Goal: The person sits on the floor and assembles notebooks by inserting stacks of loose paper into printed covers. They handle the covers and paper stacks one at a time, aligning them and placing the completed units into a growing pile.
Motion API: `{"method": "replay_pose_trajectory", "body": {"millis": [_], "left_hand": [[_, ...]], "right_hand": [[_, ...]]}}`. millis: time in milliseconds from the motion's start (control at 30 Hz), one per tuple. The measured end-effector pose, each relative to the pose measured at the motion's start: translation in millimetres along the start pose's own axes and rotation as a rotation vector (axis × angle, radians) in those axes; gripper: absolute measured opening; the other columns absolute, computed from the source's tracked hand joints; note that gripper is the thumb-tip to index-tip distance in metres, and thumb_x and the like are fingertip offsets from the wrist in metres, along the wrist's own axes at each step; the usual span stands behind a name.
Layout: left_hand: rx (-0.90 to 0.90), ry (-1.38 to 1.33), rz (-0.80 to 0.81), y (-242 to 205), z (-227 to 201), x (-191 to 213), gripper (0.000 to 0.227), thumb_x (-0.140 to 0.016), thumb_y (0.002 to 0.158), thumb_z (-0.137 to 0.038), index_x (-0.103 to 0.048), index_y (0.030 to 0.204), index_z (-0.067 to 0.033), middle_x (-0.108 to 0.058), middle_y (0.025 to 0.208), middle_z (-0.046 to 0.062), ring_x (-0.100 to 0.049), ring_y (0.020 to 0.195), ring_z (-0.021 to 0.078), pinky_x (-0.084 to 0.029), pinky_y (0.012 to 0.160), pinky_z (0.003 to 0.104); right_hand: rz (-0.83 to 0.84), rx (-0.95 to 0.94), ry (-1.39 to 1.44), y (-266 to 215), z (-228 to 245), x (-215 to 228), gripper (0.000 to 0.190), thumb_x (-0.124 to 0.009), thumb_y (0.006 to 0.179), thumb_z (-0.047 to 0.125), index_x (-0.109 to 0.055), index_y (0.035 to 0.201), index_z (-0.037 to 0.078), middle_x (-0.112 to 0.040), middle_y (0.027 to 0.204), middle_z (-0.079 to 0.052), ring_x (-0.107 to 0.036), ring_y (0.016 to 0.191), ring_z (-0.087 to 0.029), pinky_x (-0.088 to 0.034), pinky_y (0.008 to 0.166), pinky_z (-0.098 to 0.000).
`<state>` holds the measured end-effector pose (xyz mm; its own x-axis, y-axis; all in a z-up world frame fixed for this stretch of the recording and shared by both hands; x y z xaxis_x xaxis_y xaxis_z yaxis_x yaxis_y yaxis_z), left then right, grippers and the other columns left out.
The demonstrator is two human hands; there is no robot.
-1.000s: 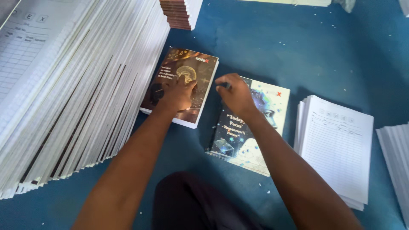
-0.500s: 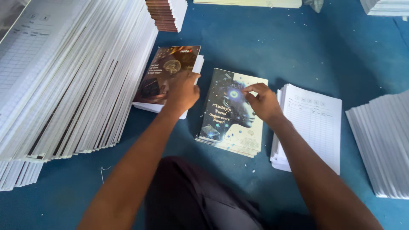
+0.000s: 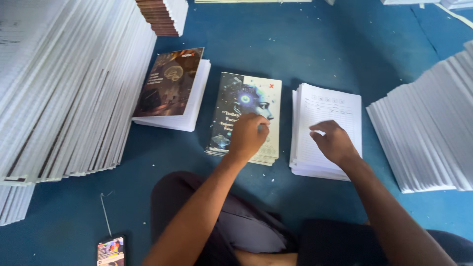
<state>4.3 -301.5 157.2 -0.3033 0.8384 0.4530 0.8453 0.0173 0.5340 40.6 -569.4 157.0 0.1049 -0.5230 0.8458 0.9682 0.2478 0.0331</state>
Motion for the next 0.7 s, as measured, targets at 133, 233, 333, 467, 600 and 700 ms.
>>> {"method": "replay_pose_trajectory", "body": {"millis": [133, 233, 333, 467, 600, 700], "left_hand": [[-0.073, -0.060, 0.032, -15.4, -22.8, -33.4, 0.005, -0.071, 0.083, -0.008, -0.071, 0.085, -0.0035, -0.071, 0.085, 0.013, -0.067, 0.087, 0.0352, -0.050, 0.080, 0.045], [0.078, 0.026, 0.294, -29.4, -32.5, -63.7, 0.018, -0.065, 0.096, -0.016, -0.074, 0.110, -0.0088, -0.071, 0.098, 0.015, -0.068, 0.101, 0.0342, -0.053, 0.093, 0.047], [-0.170, 0.168, 0.255, -50.1, -41.2, -86.7, 0.039, -0.062, 0.095, -0.021, -0.065, 0.131, -0.0077, -0.068, 0.131, 0.016, -0.052, 0.132, 0.0423, -0.035, 0.099, 0.069], [-0.113, 0.260, 0.495, -66.6, -38.1, -105.9, 0.053, -0.058, 0.098, -0.028, -0.050, 0.148, -0.0116, -0.059, 0.146, 0.012, -0.038, 0.147, 0.0394, -0.025, 0.111, 0.076], [-0.097, 0.282, 0.564, -73.3, -30.0, -110.7, 0.059, -0.059, 0.095, -0.025, -0.046, 0.150, -0.0080, -0.056, 0.148, 0.012, -0.036, 0.147, 0.0396, -0.022, 0.110, 0.076], [-0.096, 0.279, 0.578, -73.1, -26.8, -110.4, 0.060, -0.059, 0.094, -0.026, -0.045, 0.149, -0.0067, -0.055, 0.150, 0.011, -0.035, 0.148, 0.0393, -0.020, 0.111, 0.076]], "right_hand": [[-0.079, -0.218, -0.214, -37.9, -35.2, -1.0, 0.045, -0.072, 0.093, 0.034, -0.069, 0.127, 0.005, -0.063, 0.134, -0.022, -0.065, 0.116, -0.037, -0.053, 0.102, -0.0466], [-0.037, -0.405, -0.358, -59.8, -50.4, -11.7, 0.071, -0.072, 0.088, 0.047, -0.054, 0.140, 0.001, -0.044, 0.147, -0.028, -0.047, 0.132, -0.044, -0.041, 0.106, -0.0566], [0.020, -0.631, -0.299, -76.2, -54.7, -23.8, 0.090, -0.065, 0.089, 0.059, -0.042, 0.151, -0.002, -0.036, 0.157, -0.029, -0.036, 0.144, -0.048, -0.031, 0.119, -0.0601], [-0.005, -0.736, -0.347, -83.7, -46.6, -31.9, 0.114, -0.063, 0.085, 0.070, -0.026, 0.151, -0.016, -0.020, 0.159, -0.036, -0.011, 0.152, -0.049, -0.010, 0.117, -0.0701], [0.056, -0.821, -0.288, -82.3, -43.4, -35.2, 0.118, -0.060, 0.087, 0.072, -0.022, 0.148, -0.022, -0.010, 0.159, -0.042, 0.003, 0.151, -0.054, 0.001, 0.114, -0.0740], [0.071, -0.794, -0.292, -81.1, -43.8, -37.3, 0.118, -0.061, 0.087, 0.070, -0.022, 0.146, -0.025, -0.010, 0.159, -0.042, 0.003, 0.151, -0.056, 0.003, 0.115, -0.0732]]}}
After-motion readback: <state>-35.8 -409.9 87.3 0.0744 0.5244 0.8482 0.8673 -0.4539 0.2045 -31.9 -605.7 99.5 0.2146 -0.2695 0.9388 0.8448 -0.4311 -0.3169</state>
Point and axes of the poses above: each hand's wrist, its own y-axis towards the middle knuckle, its own x-axis out of the back of the hand, z = x × y, the point moved 1 cm from there along y, towards the middle knuckle
